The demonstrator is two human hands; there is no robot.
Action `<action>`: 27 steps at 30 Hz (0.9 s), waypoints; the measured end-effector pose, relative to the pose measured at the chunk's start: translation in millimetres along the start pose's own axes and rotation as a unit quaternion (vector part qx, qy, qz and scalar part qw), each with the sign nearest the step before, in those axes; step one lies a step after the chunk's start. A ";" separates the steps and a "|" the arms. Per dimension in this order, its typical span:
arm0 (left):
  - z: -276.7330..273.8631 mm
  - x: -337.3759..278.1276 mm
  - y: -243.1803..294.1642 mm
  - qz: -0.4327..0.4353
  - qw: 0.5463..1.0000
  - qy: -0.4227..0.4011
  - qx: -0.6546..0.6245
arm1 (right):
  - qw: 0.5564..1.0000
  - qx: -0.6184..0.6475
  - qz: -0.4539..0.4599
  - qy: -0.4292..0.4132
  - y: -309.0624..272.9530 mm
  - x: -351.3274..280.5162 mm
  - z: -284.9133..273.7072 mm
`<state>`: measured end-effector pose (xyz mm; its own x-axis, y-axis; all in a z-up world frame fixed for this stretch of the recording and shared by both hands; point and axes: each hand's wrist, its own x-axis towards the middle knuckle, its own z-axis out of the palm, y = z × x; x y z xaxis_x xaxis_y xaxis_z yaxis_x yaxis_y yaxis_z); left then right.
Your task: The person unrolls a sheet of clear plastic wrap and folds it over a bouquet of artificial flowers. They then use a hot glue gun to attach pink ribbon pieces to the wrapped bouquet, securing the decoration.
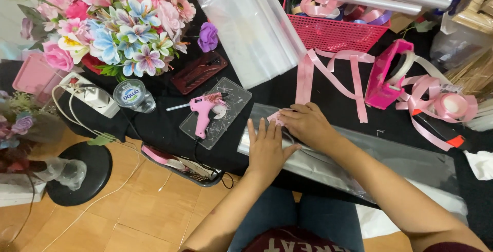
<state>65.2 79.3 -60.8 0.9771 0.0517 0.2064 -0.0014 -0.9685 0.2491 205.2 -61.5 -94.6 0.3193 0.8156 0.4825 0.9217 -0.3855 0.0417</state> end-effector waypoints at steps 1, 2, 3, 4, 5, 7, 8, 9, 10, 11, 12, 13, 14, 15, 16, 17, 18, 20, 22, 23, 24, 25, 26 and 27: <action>4.1 -0.7 0.4 -0.006 1.000 0.006 0.000 | 1.000 -0.019 0.015 -0.005 -1.5 -2.3 1.7; 3.8 -1.0 -0.1 -0.005 1.000 0.005 0.000 | 1.000 -0.018 0.016 -0.005 -1.5 -3.4 3.7; 3.3 -1.2 -0.4 -0.005 1.000 0.012 0.004 | 0.999 -0.023 0.022 -0.009 -1.4 -4.6 5.6; 2.8 -0.4 -0.5 -0.004 1.000 0.020 0.007 | 0.999 -0.028 0.028 -0.013 -0.4 -5.4 6.9; 4.1 -1.1 0.1 -0.003 1.000 0.020 0.007 | 0.999 -0.029 0.029 -0.013 -1.5 -6.5 6.5; 6.6 -2.8 0.7 -0.008 0.999 0.034 0.003 | 0.999 -0.034 0.033 -0.005 -4.0 -8.0 6.1; 7.6 -2.9 0.5 -0.009 0.999 0.033 0.003 | 0.999 -0.033 0.032 -0.006 -6.2 -7.0 3.2; 8.7 -2.9 0.2 -0.007 0.999 0.040 0.005 | 0.999 -0.034 0.032 -0.008 -8.3 -6.0 0.5; 9.8 -3.2 -0.2 -0.006 0.999 0.046 0.008 | 0.999 -0.034 0.032 -0.010 -10.8 -5.1 -2.1; 13.2 -3.6 -1.1 -0.007 0.999 0.045 0.008 | 0.999 -0.033 0.031 -0.011 -10.0 -4.5 -2.5; 16.5 -3.3 -2.2 -0.001 0.998 0.064 0.008 | 0.999 -0.024 0.034 -0.009 -8.8 -3.5 -2.9; 19.7 -3.0 -3.2 0.004 0.996 0.084 0.009 | 0.999 -0.015 0.036 -0.008 -7.5 -2.5 -3.5; 21.5 -2.8 -3.3 0.004 0.996 0.083 0.008 | 0.999 -0.015 0.036 -0.009 -9.3 1.5 -10.0; 23.2 -2.6 -3.3 0.006 0.995 0.096 0.017 | 0.999 -0.031 0.016 -0.006 -11.0 5.4 -16.6; 24.8 -2.5 -3.6 0.008 0.994 0.109 0.026 | 0.999 -0.047 -0.005 -0.003 -12.9 9.3 -23.0; 24.2 -2.4 -3.5 0.009 0.994 0.109 0.026 | 0.999 -0.046 -0.004 -0.003 -10.5 8.0 -19.7; 23.5 -2.2 -3.4 0.008 0.993 0.111 0.028 | 0.999 -0.051 -0.009 -0.009 -8.0 6.8 -16.4; 22.0 -1.8 -4.3 0.007 0.993 0.113 0.029 | 0.998 -0.055 -0.015 -0.015 -2.9 2.8 -10.2; 20.2 -1.3 -6.5 0.006 0.993 0.110 0.028 | 0.999 -0.018 0.001 -0.045 2.7 -2.5 -4.1; 20.0 -0.1 -7.7 0.005 0.993 0.111 0.029 | 0.999 -0.018 0.000 -0.045 5.9 -3.9 -0.5; 20.1 0.4 -8.7 0.007 0.994 0.110 0.027 | 0.998 -0.014 0.010 -0.059 8.4 -6.2 3.2; 20.2 1.0 -9.5 0.009 0.994 0.109 0.025 | 0.997 -0.011 0.021 -0.073 11.2 -8.6 7.0; 18.5 0.9 -9.2 0.010 0.994 0.108 0.025 | 0.997 -0.010 0.022 -0.074 10.3 -6.7 2.4; 16.7 0.8 -8.7 0.010 0.994 0.106 0.021 | 0.997 -0.013 0.014 -0.074 9.5 -4.8 -2.3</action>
<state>69.5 83.7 -78.6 0.9098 0.0778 0.4077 -0.0073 -0.9791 0.2031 211.9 -70.1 -94.5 0.3748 0.8585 0.3499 0.9069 -0.4178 0.0537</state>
